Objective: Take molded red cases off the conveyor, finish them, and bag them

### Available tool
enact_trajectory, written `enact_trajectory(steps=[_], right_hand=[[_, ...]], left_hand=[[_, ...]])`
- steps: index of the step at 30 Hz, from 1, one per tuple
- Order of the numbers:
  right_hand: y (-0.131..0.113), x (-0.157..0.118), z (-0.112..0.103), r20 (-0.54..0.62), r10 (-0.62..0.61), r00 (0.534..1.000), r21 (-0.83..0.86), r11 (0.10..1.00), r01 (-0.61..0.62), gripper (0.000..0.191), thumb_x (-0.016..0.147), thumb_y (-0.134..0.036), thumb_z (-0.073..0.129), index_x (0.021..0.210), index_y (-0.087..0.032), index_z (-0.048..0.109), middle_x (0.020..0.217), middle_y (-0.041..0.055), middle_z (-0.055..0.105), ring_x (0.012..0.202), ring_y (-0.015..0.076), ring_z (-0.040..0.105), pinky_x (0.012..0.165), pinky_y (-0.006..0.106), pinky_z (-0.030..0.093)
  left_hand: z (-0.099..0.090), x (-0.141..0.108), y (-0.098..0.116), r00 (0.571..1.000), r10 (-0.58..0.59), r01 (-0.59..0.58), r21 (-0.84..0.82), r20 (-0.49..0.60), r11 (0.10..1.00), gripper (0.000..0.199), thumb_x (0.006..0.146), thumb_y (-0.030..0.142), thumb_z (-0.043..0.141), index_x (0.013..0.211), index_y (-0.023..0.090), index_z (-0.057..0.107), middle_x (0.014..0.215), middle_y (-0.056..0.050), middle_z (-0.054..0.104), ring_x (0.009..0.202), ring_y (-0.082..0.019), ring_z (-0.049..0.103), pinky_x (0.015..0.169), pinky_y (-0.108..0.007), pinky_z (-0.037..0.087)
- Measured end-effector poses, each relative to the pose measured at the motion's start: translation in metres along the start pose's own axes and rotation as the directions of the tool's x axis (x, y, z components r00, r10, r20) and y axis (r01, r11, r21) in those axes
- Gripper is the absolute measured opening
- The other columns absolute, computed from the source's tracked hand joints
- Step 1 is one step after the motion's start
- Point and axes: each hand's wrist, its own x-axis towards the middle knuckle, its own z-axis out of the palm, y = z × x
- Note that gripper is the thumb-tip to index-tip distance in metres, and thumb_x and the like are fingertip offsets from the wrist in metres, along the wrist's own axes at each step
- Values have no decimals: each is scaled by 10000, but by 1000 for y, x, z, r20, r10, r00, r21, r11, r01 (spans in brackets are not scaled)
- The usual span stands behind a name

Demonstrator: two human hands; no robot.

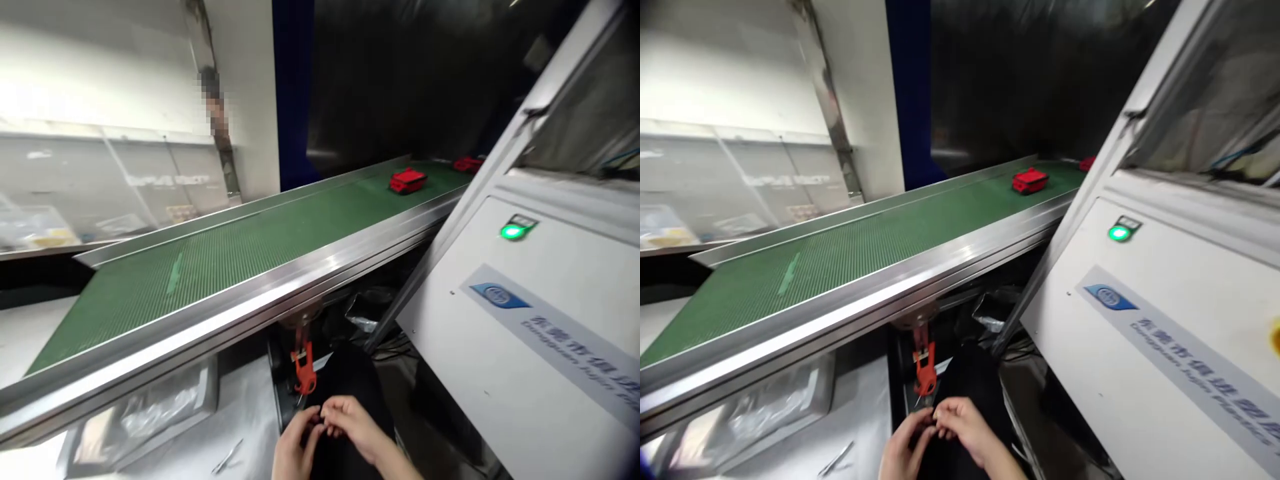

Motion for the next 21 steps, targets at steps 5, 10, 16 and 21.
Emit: enact_trajectory(steps=[5, 10, 16, 21], right_hand=[[11, -3, -15, 157, -35, 987, 47, 999, 28, 375, 816, -519, 810, 894, -156, 757, 790, 18, 660, 730, 125, 571, 703, 254, 423], [14, -6, -19, 199, -83, 976, 58, 996, 73, 278, 857, -444, 797, 900, -171, 774, 804, 6, 664, 744, 125, 561, 728, 260, 421], [15, -2, -16, 192, -84, 978, 61, 995, 74, 280, 854, -441, 798, 919, -169, 789, 819, 17, 704, 732, 126, 599, 730, 267, 460], [17, 1, -15, 173, -59, 983, 53, 997, 51, 329, 829, -476, 808, 911, -158, 798, 792, 35, 727, 715, 142, 640, 678, 265, 482]], left_hand=[[-2, -9, 9, 996, 10, -13, -40, -92, 999, 174, 984, 340, 622, 1115, 263, 706, 969, -37, 788, 840, -192, 757, 740, -268, 625], [0, -11, 12, 999, 24, -25, -26, -34, 999, 93, 982, 302, 634, 1025, 262, 705, 921, -13, 754, 828, -169, 726, 748, -259, 596], [-1, -11, 16, 998, 48, -48, -12, -45, 999, 78, 993, 242, 618, 1028, 243, 687, 910, -18, 735, 819, -157, 711, 748, -256, 584], [-1, -11, 18, 994, 81, -80, 11, -77, 997, 119, 1007, 223, 584, 1048, 228, 696, 937, -46, 730, 848, -172, 715, 759, -272, 599]])
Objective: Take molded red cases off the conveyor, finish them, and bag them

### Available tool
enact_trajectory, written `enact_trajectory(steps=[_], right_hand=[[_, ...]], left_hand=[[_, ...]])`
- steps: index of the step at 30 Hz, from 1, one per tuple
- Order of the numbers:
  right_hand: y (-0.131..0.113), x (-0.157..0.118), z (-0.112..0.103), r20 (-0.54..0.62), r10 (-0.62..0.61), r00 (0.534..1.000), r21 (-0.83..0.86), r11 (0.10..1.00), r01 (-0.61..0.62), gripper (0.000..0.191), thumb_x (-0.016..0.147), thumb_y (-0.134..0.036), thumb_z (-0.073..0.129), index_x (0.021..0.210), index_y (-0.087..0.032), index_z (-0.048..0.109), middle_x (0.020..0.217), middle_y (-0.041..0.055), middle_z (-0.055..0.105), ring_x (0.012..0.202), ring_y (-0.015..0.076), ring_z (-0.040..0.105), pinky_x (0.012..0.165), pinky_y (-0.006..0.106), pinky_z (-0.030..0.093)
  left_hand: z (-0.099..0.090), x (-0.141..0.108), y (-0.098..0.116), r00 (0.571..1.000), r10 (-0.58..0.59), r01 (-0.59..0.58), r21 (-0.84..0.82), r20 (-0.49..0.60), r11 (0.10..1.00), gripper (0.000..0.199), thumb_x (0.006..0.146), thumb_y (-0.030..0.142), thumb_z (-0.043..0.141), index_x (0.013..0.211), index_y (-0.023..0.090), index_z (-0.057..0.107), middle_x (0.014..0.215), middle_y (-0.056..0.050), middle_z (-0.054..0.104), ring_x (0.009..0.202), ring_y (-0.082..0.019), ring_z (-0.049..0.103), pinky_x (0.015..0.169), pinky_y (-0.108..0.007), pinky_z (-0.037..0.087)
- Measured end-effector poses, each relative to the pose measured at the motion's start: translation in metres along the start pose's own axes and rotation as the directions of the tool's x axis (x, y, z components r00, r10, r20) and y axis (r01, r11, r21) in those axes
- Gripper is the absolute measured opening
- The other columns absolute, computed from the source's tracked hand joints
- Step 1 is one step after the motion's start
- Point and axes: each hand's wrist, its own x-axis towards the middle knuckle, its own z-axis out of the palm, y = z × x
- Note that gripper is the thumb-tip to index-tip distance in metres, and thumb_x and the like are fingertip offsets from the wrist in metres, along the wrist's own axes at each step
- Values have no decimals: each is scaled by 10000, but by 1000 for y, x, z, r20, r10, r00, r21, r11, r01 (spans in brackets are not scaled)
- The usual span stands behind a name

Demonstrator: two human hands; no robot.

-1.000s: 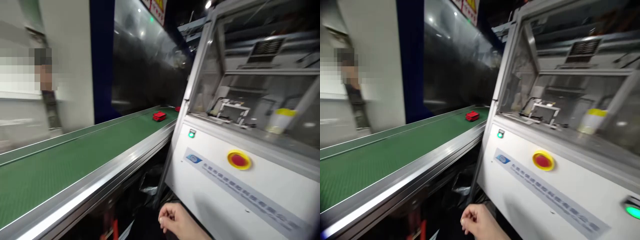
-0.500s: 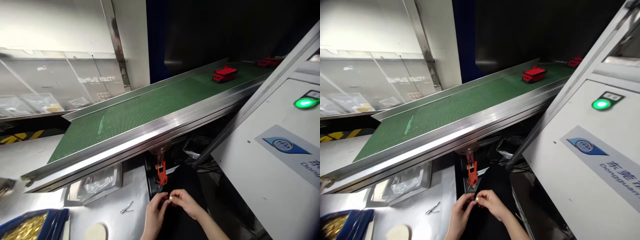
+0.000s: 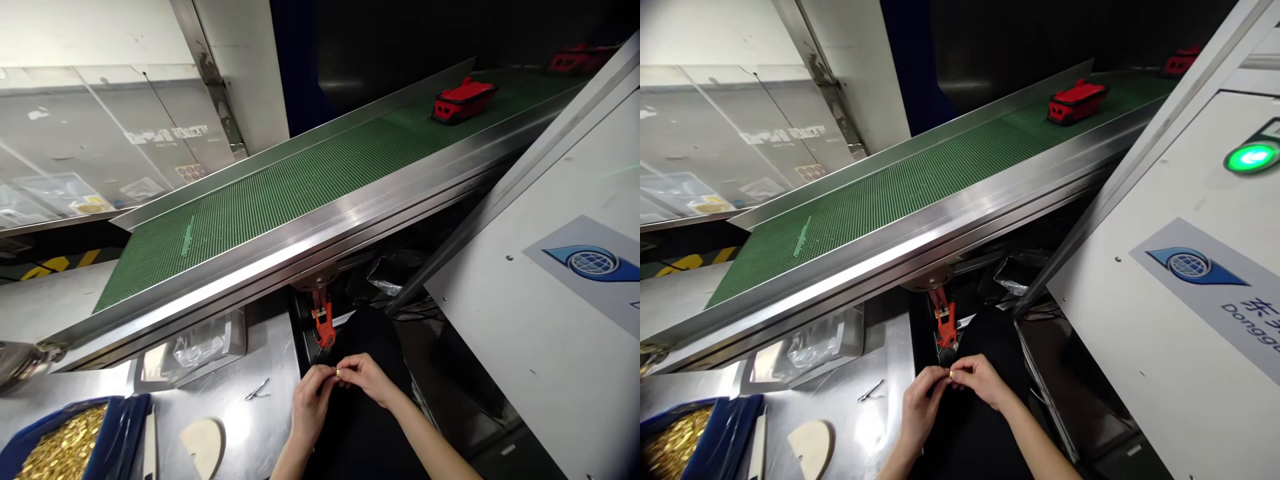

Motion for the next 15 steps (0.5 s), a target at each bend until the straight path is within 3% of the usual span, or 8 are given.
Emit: enact_trajectory(steps=[15], right_hand=[[0, -3, 0, -17, 36, 999, -19, 999, -36, 336, 820, -466, 817, 920, -152, 756, 761, 15, 699, 705, 141, 653, 657, 262, 478]], left_hand=[[2, -3, -3, 998, 63, -63, 66, -4, 996, 194, 1008, 132, 533, 1057, 224, 696, 966, -54, 725, 868, -164, 719, 759, -255, 600]])
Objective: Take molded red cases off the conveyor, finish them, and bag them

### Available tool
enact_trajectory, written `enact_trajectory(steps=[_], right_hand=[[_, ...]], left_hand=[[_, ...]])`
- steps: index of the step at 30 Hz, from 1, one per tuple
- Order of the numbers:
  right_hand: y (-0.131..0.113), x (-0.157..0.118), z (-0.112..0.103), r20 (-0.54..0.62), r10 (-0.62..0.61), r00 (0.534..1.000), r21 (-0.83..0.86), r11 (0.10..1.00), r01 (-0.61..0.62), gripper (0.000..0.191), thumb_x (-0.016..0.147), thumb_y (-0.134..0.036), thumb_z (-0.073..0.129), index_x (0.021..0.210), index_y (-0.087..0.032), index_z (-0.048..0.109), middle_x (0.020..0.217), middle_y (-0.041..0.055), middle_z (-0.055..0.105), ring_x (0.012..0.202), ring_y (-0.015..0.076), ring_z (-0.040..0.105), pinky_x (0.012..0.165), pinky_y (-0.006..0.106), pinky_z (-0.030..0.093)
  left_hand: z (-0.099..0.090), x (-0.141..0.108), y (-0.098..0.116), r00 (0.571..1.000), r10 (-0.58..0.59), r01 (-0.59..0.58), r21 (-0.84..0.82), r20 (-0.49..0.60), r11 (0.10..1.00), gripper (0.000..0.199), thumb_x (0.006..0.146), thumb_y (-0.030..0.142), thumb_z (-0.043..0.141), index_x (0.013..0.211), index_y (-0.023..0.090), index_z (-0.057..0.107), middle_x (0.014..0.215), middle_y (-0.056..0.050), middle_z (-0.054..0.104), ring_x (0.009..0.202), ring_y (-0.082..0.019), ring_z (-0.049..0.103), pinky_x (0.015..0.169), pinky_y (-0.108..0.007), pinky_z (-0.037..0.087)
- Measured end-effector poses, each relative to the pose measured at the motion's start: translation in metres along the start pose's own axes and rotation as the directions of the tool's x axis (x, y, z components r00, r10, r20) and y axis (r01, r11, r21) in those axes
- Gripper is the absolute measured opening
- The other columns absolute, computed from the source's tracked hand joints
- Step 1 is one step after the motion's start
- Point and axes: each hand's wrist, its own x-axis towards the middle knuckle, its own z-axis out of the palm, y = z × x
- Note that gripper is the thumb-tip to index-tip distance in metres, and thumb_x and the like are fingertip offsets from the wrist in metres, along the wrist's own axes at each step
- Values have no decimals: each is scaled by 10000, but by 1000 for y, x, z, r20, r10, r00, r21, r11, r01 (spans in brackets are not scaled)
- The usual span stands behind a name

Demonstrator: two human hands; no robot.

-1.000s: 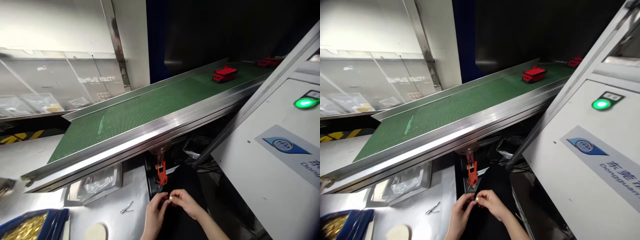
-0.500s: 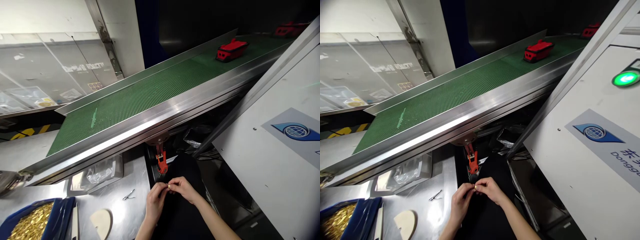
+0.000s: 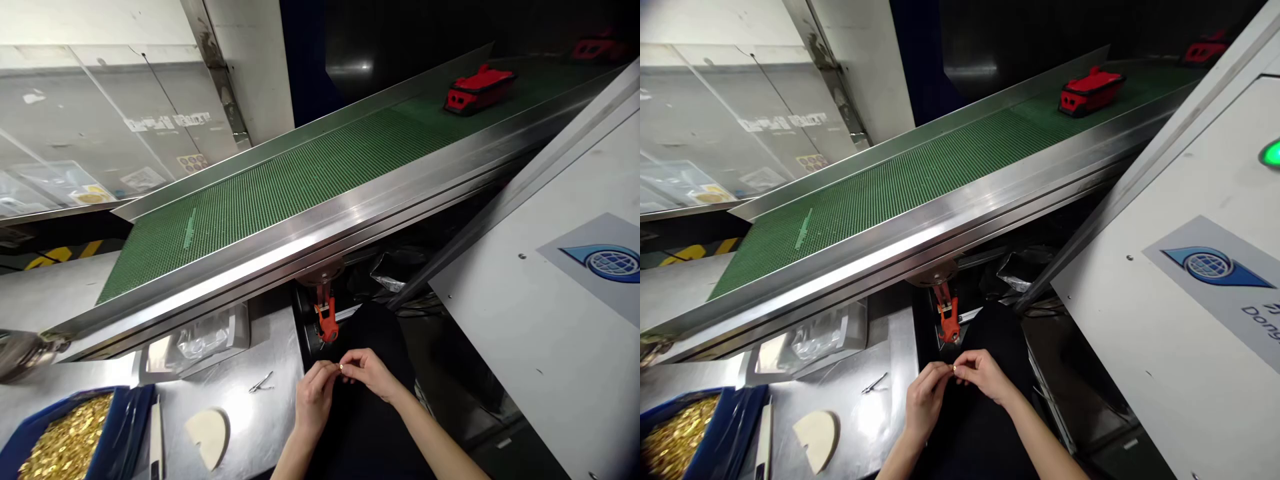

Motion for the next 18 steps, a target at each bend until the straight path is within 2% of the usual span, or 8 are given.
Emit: enact_trajectory(steps=[18], right_hand=[[0, -1, -1, -23, -21, 1000, -23, 1000, 21, 334, 805, -468, 827, 889, -160, 730, 736, 5, 683, 688, 141, 643, 635, 255, 463]], left_hand=[[-1, 2, 1, 1000, 13, -13, -24, -2, 1000, 154, 1007, 159, 551, 1047, 227, 684, 943, -49, 733, 846, -166, 722, 747, -266, 597]])
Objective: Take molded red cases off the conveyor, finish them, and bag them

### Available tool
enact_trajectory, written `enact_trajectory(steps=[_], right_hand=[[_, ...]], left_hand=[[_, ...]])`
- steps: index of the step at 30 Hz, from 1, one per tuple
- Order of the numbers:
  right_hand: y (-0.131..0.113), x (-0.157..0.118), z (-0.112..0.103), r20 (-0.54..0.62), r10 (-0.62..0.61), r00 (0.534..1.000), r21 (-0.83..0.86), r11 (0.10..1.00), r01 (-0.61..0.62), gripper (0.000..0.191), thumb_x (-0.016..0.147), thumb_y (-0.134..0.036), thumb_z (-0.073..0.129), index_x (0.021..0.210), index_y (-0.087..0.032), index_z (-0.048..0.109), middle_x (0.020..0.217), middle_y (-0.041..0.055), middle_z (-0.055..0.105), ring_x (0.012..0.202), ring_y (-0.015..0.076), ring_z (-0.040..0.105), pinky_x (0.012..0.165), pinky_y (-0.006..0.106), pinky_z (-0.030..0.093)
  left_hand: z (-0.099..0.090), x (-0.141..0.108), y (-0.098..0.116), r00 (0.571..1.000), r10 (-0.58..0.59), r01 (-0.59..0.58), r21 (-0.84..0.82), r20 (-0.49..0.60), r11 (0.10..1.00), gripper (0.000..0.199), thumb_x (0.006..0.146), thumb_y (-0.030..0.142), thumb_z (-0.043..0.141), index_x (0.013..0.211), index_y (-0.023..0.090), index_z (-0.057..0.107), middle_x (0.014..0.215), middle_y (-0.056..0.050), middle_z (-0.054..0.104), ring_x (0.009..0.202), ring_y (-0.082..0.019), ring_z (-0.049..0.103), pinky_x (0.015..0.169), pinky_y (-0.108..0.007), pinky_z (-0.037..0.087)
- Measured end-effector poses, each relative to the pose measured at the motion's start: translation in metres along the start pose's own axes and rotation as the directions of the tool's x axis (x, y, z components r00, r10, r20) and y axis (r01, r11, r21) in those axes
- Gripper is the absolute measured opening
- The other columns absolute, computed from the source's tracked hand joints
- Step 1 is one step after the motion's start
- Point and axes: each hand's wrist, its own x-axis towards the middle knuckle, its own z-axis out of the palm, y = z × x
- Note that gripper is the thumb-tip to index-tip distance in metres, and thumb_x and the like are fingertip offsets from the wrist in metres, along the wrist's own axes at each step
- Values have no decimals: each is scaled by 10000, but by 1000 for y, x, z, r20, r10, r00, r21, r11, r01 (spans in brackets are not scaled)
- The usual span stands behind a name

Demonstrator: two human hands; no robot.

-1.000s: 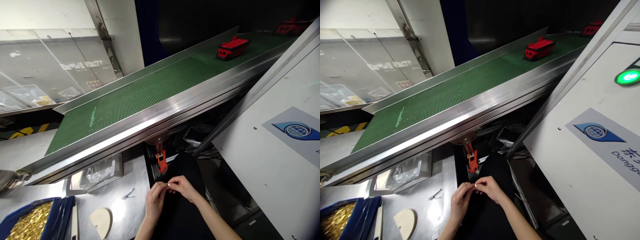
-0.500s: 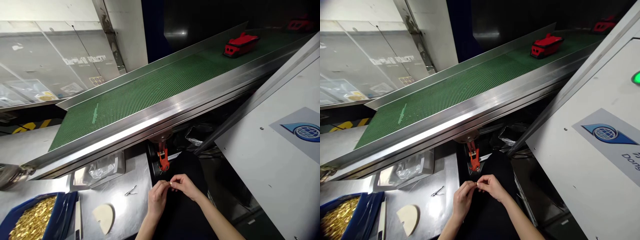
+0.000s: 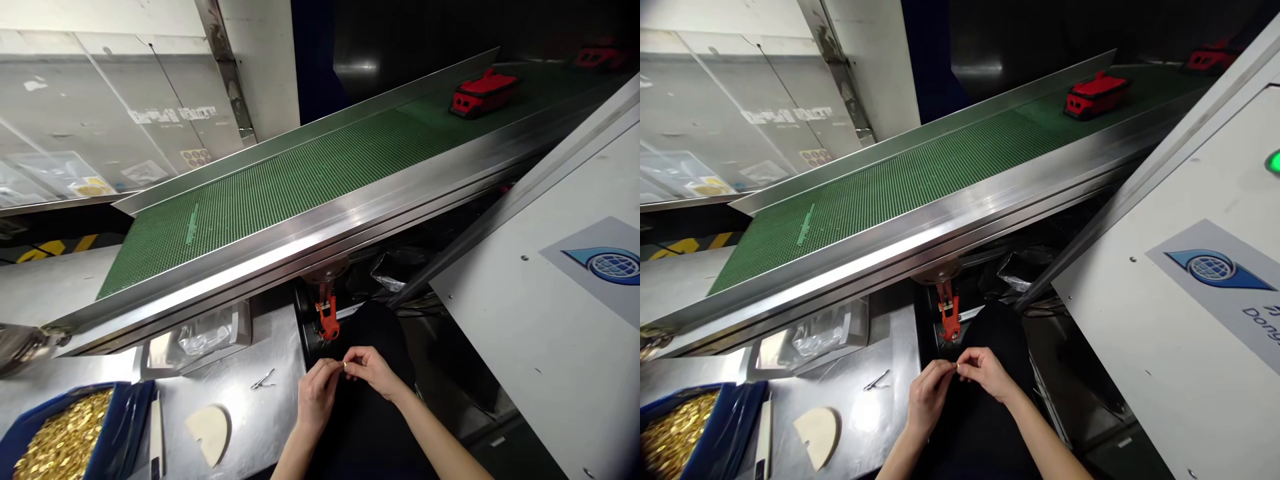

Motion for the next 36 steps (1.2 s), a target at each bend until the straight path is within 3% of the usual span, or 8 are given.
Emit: enact_trajectory(steps=[25, 36], right_hand=[[5, 3, -4, 25, 8, 1000, -7, 1000, -8, 336, 781, -458, 850, 875, -159, 729, 737, 9, 692, 700, 142, 628, 673, 275, 462], [4, 3, -7, 54, 1, 999, 23, 1000, -2, 311, 787, -425, 853, 873, -151, 732, 787, 11, 699, 711, 131, 638, 694, 266, 462]], left_hand=[[-1, 0, -1, 999, -25, 27, -90, 23, 996, 150, 1002, 178, 559, 1047, 219, 696, 944, -64, 723, 842, -172, 706, 747, -275, 584], [-3, 3, -1, 990, -124, 131, -128, 68, 983, 104, 1001, 248, 594, 1002, 220, 695, 923, -42, 724, 834, -169, 690, 750, -283, 547]])
